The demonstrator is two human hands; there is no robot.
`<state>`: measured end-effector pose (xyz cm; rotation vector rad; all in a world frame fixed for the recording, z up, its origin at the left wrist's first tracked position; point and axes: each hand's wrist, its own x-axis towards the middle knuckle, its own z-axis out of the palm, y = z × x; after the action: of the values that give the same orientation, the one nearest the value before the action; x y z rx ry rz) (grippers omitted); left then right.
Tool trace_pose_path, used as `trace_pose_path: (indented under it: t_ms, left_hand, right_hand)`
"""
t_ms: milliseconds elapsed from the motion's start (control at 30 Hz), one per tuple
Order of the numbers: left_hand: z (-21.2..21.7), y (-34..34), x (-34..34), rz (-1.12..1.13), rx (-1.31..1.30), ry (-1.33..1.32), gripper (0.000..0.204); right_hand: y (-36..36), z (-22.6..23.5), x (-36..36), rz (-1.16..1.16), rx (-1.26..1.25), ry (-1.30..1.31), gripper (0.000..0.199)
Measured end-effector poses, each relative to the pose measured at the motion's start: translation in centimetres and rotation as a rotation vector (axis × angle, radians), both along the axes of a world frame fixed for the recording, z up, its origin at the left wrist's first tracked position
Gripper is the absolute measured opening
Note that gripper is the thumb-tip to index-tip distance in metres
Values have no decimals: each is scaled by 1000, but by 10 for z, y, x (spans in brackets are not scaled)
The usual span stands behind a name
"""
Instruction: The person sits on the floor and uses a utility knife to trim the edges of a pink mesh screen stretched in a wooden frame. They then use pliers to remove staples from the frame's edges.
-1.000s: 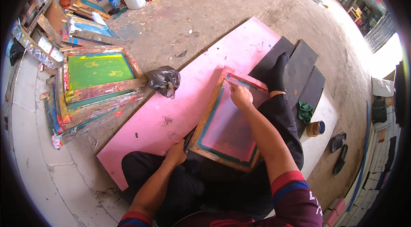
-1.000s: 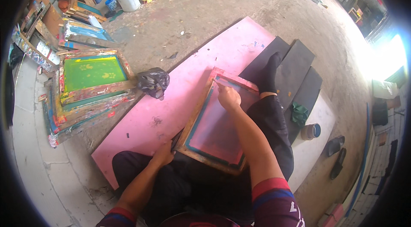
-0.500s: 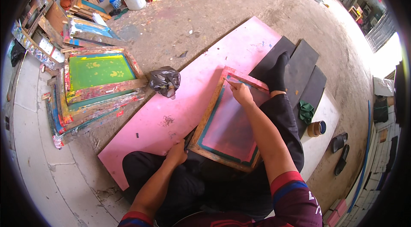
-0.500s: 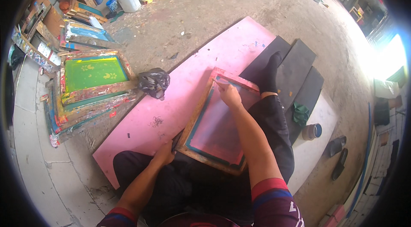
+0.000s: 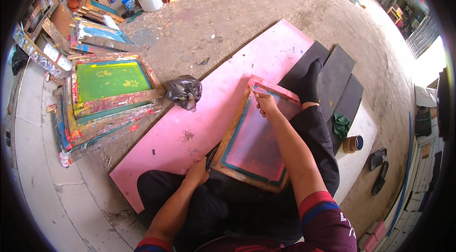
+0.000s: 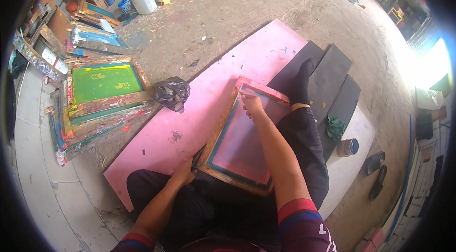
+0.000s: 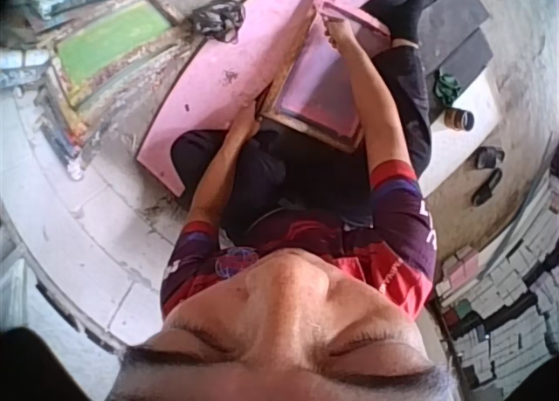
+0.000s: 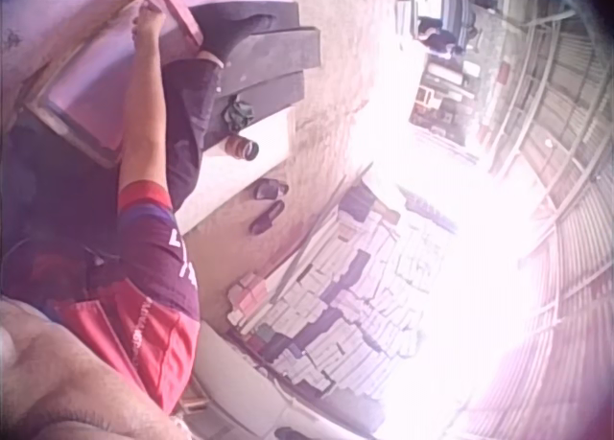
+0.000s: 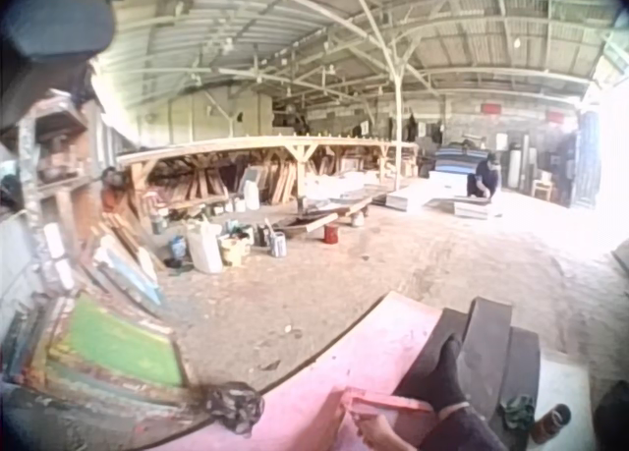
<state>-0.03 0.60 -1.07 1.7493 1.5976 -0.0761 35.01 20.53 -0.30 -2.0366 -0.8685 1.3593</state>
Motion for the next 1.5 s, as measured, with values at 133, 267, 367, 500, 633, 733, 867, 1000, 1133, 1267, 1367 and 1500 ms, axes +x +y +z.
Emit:
trace_pose_path:
  t_ms: [133, 267, 367, 500, 633, 733, 867, 1000, 1133, 1267, 1367, 1500]
  left_hand:
    - [3, 4, 3, 5, -44, -16, 39]
    - [8, 5, 7, 19, -76, -28, 39]
    - [-6, 2, -1, -20, -7, -40, 39]
    - [1, 3, 3, -14, -36, -17, 45]
    - [13, 9, 5, -35, -132, 23, 58]
    - [4, 3, 2, -30, -22, -19, 45]
    - [-15, -5, -3, -79, 167, -27, 39]
    - [-15, -3, -2, -31, 77, -21, 38]
    - [-10, 2, 3, -31, 21, -15, 40]
    - [-23, -8, -9, -22, 108, -16, 42]
    - [-20, -2, -2, -39, 88, -14, 43]
    - [-17, -1, -1, -46, 95, -11, 43]
  right_hand:
    - [-18, 13, 4, 197, 195, -474, 37]
    - [-19, 10, 15, 257, 357, -794, 35]
    - [-9, 15, 13, 278, 315, -813, 34]
    - [-3, 9, 18, 345, 348, -851, 34]
    - [-3, 8, 17, 382, 394, -890, 35]
    - [-1, 14, 8, 444, 297, -1005, 36]
    - [5, 14, 9, 382, 286, -852, 35]
    - [5, 10, 19, 380, 303, -733, 37]
    - [8, -19, 28, 217, 411, -577, 34]
    - [-2, 19, 1, 318, 307, -738, 34]
    - [5, -13, 24, 259, 396, -587, 34]
    - [16, -31, 41, 192, 338, -358, 34]
